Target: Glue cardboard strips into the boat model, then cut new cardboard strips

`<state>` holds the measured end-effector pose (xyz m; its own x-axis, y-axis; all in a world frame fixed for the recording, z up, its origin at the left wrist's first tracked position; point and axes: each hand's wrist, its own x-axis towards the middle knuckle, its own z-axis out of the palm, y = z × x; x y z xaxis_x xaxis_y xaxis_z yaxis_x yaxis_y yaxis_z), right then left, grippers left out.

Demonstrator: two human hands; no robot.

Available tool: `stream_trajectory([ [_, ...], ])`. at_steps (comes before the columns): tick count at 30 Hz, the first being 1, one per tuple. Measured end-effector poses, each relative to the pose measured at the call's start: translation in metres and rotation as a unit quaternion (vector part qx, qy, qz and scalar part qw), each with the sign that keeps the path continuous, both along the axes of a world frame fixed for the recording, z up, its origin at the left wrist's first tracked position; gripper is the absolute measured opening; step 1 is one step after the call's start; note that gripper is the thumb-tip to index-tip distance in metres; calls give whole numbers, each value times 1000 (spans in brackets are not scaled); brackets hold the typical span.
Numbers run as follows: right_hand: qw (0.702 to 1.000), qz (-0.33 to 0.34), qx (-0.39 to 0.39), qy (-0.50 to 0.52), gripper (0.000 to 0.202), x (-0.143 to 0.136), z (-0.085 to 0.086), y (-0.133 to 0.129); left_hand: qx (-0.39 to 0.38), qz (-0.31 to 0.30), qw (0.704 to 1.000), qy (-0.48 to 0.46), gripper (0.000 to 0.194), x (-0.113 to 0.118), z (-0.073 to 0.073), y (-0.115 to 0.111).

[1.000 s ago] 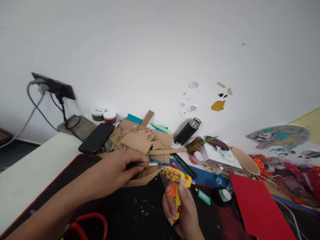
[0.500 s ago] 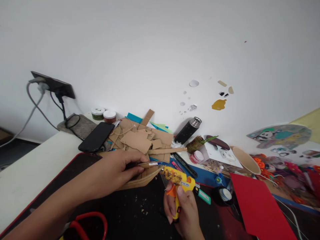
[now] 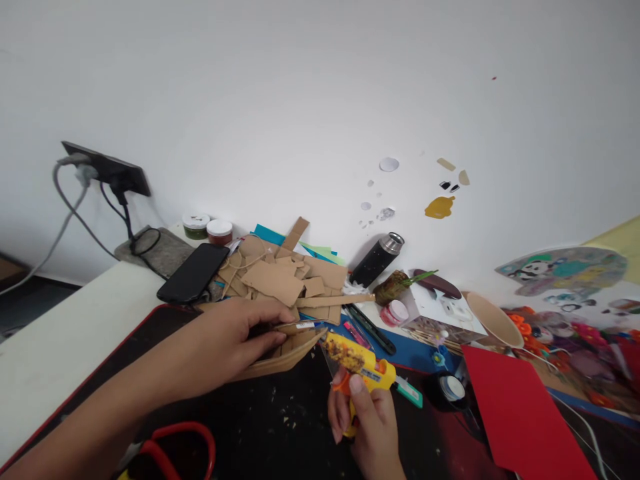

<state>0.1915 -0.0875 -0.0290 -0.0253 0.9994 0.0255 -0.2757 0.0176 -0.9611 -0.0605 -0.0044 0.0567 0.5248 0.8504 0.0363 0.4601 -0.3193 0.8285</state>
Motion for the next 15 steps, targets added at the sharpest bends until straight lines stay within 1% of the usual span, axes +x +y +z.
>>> stream_trajectory([
  [5, 1000, -9, -4, -21, 56, -2, 1, -2, -6, -5, 1000, 9, 24, -2, 3, -1],
  [15, 1000, -10, -3, -8, 55, 0, -1, -1, -22, -20, 999, 19, 22, -2, 4, 2],
])
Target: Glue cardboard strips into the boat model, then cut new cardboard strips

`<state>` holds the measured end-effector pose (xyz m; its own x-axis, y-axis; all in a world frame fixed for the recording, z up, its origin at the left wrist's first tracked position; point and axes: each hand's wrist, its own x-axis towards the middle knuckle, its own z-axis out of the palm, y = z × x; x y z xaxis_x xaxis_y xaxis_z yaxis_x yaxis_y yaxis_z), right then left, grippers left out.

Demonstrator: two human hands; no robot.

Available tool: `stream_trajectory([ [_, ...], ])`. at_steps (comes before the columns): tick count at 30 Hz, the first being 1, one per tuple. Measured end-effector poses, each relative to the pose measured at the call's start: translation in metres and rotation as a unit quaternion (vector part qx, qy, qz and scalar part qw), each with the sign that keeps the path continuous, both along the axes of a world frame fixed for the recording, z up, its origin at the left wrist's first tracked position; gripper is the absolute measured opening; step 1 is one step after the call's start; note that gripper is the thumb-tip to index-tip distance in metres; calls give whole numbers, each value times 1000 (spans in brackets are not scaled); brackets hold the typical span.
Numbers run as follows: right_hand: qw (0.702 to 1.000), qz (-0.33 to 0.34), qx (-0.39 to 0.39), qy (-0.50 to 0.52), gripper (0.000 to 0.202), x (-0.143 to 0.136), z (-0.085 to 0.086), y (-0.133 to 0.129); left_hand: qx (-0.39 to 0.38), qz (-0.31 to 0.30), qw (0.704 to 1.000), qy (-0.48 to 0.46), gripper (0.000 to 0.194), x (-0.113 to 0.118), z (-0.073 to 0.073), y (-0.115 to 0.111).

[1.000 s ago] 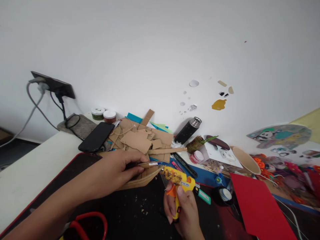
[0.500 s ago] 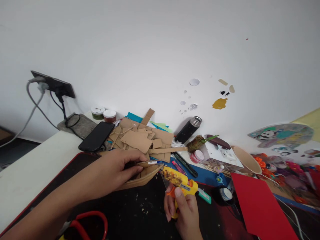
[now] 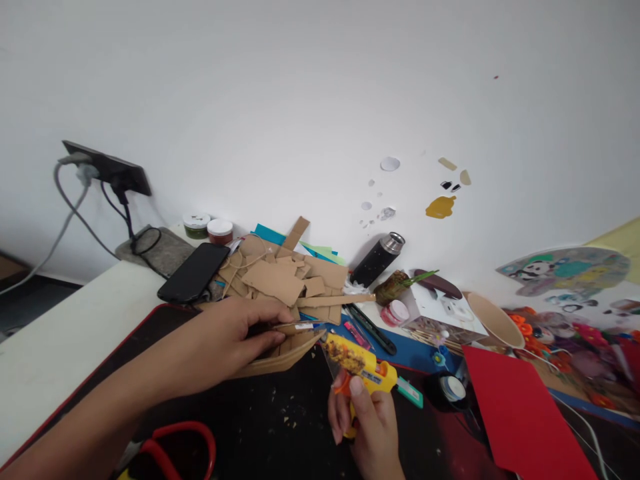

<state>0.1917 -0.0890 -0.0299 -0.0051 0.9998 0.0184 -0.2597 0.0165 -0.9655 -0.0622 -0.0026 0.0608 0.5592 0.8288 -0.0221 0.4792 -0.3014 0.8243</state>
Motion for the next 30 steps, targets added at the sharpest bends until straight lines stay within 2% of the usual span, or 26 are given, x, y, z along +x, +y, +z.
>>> stream_trajectory([
  [5, 1000, 13, 4, 2, 56, -1, 1, 0, -9, -17, 1000, 9, 23, -1, 2, -1],
  [23, 999, 6, 22, -42, 60, -1, 2, 0, 1, -12, 1000, 21, 22, -1, 1, 0],
  [30, 996, 9, 37, -85, 74, -1, 1, -1, 8, -4, 1000, 12, 22, -2, -1, 0],
])
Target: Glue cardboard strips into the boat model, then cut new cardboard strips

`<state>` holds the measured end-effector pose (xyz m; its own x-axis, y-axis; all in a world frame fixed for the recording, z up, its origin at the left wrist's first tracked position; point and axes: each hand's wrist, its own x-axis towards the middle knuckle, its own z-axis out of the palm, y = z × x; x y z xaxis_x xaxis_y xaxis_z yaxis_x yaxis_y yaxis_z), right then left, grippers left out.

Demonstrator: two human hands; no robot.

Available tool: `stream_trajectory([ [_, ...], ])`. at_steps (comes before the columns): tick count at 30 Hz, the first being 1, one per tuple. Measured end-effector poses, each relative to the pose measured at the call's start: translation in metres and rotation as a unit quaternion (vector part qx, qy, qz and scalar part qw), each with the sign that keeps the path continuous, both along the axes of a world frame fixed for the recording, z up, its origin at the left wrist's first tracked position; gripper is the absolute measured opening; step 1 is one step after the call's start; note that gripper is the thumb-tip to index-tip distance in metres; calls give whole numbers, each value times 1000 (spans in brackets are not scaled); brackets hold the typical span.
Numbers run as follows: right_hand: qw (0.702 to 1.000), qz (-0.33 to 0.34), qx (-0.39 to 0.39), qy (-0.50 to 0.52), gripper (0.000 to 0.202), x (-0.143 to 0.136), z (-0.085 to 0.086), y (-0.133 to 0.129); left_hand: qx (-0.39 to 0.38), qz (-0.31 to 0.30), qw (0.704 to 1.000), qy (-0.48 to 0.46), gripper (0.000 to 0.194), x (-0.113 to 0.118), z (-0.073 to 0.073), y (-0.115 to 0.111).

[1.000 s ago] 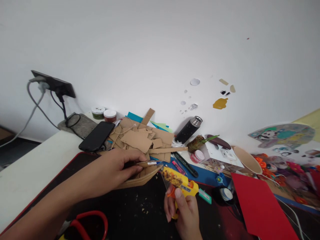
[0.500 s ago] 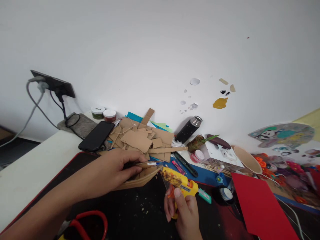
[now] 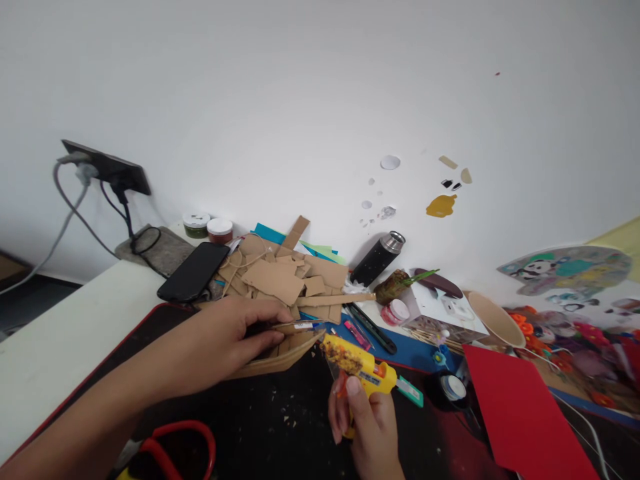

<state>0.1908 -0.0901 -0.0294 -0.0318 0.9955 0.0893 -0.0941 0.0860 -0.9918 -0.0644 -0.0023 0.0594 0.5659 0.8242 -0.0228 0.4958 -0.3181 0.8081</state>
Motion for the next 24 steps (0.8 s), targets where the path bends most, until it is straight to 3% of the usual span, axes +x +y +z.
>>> stream_trajectory([
  [17, 999, 14, -22, -22, 77, 1, 5, 0, -10, -9, 1000, 2, 21, 0, 2, 0],
  [24, 1000, -20, -5, -6, 74, 2, -12, -4, -13, -7, 1000, 0, 22, 1, 3, 0],
])
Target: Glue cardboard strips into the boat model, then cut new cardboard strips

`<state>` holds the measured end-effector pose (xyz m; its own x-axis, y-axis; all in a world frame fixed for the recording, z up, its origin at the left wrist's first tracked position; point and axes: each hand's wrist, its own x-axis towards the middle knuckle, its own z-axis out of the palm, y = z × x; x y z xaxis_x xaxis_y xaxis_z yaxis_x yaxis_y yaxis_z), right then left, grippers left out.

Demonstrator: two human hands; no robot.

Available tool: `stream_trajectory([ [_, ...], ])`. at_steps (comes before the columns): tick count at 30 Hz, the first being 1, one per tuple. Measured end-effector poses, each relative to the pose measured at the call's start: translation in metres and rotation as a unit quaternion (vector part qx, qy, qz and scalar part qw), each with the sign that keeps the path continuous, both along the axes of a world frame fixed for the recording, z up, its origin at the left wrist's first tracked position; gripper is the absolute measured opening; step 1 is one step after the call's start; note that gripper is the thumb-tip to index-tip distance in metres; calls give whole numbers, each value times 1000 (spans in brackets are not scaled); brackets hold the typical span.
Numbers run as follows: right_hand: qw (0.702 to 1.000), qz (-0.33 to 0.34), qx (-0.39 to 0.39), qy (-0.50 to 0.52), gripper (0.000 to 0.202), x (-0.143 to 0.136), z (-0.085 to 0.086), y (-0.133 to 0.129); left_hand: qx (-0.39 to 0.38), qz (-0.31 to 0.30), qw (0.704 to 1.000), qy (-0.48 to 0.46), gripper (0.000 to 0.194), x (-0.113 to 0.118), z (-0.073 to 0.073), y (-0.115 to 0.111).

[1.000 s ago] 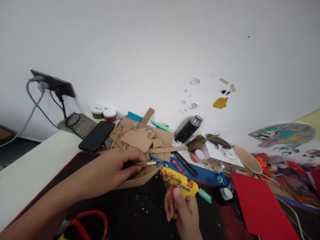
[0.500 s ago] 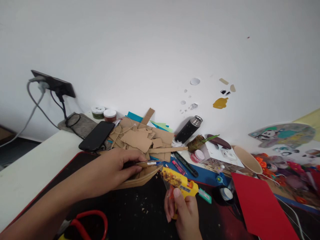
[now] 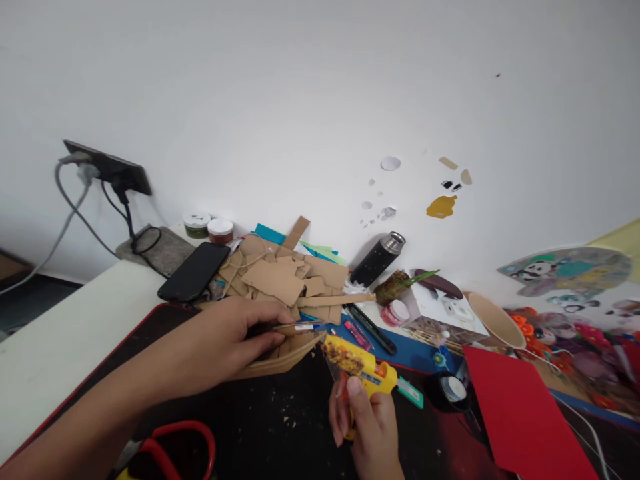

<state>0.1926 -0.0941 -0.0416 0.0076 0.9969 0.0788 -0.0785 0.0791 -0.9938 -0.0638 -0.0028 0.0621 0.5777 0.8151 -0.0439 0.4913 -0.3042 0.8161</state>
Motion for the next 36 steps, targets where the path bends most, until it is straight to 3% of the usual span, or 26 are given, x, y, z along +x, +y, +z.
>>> stream_trajectory([
  [4, 1000, -3, -4, 0, 74, 2, -9, -2, 7, 0, 1000, -3, 21, 0, -1, 0],
  [12, 1000, 9, -1, 2, 74, 0, 1, 0, 6, -4, 1000, 1, 20, 1, 4, 0],
  [36, 1000, -13, 0, 0, 74, 1, -7, -4, 6, -3, 1000, -1, 21, 1, 2, 0],
])
